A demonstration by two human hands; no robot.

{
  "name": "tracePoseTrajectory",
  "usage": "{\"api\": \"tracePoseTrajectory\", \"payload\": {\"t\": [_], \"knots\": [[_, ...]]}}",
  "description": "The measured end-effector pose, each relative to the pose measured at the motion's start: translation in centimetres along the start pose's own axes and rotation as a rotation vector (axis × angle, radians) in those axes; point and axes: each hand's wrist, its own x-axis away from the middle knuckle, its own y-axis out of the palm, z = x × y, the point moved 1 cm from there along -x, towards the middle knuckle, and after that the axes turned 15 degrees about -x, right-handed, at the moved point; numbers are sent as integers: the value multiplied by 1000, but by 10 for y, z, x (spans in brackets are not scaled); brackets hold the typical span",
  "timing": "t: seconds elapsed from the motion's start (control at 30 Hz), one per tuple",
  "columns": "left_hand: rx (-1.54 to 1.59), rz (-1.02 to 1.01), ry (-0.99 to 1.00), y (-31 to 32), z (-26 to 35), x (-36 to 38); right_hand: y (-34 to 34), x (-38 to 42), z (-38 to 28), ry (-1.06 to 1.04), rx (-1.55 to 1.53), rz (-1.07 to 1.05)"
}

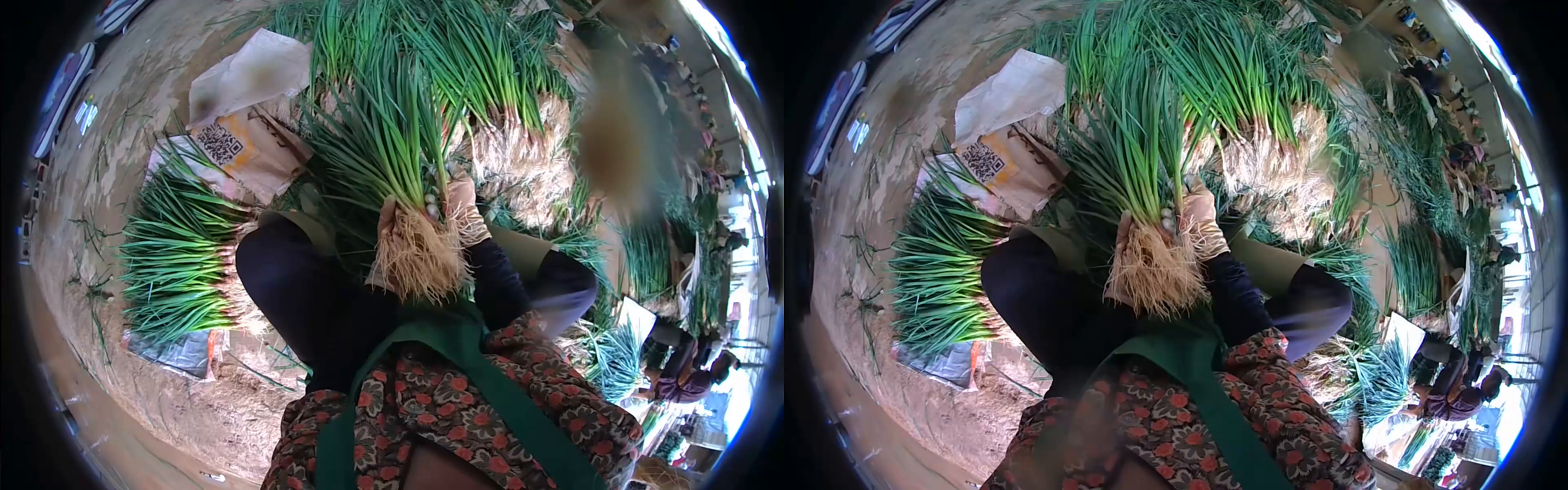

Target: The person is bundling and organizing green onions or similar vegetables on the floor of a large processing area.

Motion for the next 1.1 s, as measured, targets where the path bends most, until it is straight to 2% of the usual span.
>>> {"api": "tracePoseTrajectory", "payload": {"t": [0.03, 0.1, 0.13, 0.17, 0.23, 0.3, 0.33, 0.37, 0.4, 0.47, 0.5, 0.53, 0.57, 0.63, 0.7, 0.73, 0.77, 0.8, 0.83, 0.9, 0.97, 1.0, 1.03, 1.07, 1.1], "knots": [[17, -4, 0, 1, -1, -2, 1, 7, -7, -11, 85, -41], [51, -9, 7, 4, -2, -8, -32, -20, -3, -231, 422, -60], [52, -13, 13, 5, -3, -9, -50, -24, -15, -295, 953, -19], [57, -17, 19, 5, -6, -13, -11, 7, -43, -444, 1489, 118], [-79, -51, 91, -11, -8, -16, -4, 9, -55, -365, 1712, 112], [-23, -178, 53, -77, -14, -26, -2, 3, -44, -334, 1633, 131], [-12, -228, 62, -60, -12, -22, -5, -2, -33, -208, 1563, 80], [6, -228, 56, -38, -9, -19, 1, -2, -21, -136, 1667, 107], [24, -227, 50, -15, -6, -15, 7, 4, -23, -70, 1371, 109], [69, -135, 31, 24, -3, -6, -14, -9, -18, -126, 1292, 79], [86, -95, 35, 34, -5, -2, -43, -30, -13, -252, 1503, 47], [92, -70, 65, 35, -10, 3, -49, -32, -17, -141, 1553, 157], [99, -48, 94, 36, -13, 5, -54, -31, -22, -274, 1558, 168], [-23, -216, 158, 24, -14, -9, -66, -27, -33, -349, 1438, 218], [23, -264, 151, 17, -12, -8, -112, -44, -37, -361, 1299, 227], [94, -302, 143, 17, -10, -7, -110, -31, -37, -282, 1570, 177], [102, -334, 147, 21, -9, -8, -104, -5, -22, -163, 2088, 14], [113, -372, 156, 26, -7, -9, -103, 21, -1, -8, 2468, -194], [104, -376, 149, 28, -6, -11, -111, 43, 23, 129, 2597, -401], [87, -384, 136, 34, -4, -14, -239, 74, 101, 152, 1581, -577], [45, -237, 47, 16, -2, -15, -129, 109, 21, 488, 1925, -492], [29, -101, 3, 26, -1, -6, -81, 101, -6, 552, 2004, -368], [2, -96, -21, 19, -5, -7, -34, 93, -34, 620, 2080, -244], [-28, -95, -45, 5, -9, -15, -72, 51, -27, -46, 2131, -409], [-61, -92, -62, -2, -11, -18, -118, 21, -20, -723, 2046, -556]]}}
